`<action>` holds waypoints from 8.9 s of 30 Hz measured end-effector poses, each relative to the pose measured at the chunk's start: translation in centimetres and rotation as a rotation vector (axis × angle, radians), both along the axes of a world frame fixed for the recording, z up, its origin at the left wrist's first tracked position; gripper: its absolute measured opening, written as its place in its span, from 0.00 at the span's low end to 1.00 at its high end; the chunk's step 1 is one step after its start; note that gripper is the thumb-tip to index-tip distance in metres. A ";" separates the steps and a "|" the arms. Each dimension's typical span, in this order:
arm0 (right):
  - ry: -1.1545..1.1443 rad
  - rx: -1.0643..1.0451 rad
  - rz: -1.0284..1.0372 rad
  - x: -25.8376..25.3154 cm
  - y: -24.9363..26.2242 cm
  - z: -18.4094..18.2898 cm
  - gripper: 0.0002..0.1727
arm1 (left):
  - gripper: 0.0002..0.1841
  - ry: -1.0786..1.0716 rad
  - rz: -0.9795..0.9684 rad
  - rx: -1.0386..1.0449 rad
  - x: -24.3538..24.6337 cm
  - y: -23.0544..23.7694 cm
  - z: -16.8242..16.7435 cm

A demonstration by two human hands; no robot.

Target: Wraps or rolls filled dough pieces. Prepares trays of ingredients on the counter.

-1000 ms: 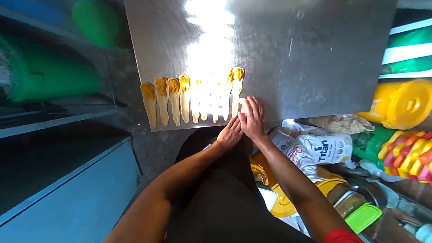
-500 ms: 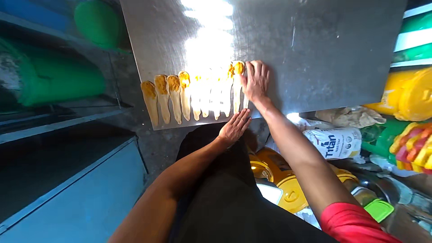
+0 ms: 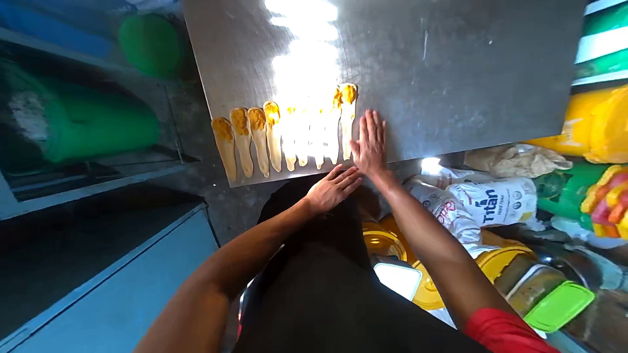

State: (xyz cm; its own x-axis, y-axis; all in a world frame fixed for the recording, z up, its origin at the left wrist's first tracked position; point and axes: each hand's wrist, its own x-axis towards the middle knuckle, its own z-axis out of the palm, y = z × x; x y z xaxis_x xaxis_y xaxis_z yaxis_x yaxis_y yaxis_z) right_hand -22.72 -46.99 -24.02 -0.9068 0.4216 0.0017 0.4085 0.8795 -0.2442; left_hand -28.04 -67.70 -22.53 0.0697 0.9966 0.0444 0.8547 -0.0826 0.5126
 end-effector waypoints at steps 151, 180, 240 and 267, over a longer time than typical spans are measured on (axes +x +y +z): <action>-0.024 -0.079 0.015 0.9 -5.1 0.8 0.43 | 0.13 -0.298 0.231 -0.274 -4.0 -4.6 4.2; 0.094 -0.431 -0.137 -16.8 12.3 7.5 0.21 | 0.17 -0.230 0.666 -0.146 -25.7 16.3 4.2; 0.113 -0.272 -0.117 -8.2 -1.4 1.7 0.10 | 0.19 -0.228 0.627 -0.136 -11.5 8.5 -1.3; -0.059 0.025 -0.019 -14.7 0.5 -0.9 0.41 | 0.36 0.025 0.249 -0.260 -1.9 -1.3 -1.7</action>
State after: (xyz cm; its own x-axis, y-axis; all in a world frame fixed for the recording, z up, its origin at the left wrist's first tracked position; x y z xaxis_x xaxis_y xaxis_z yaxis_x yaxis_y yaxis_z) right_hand -37.39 -46.45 -24.90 -0.8974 0.4393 -0.0402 0.4382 0.8770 -0.1973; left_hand -29.94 -69.04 -24.22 -0.1792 0.9609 -0.2110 0.8448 0.2602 0.4676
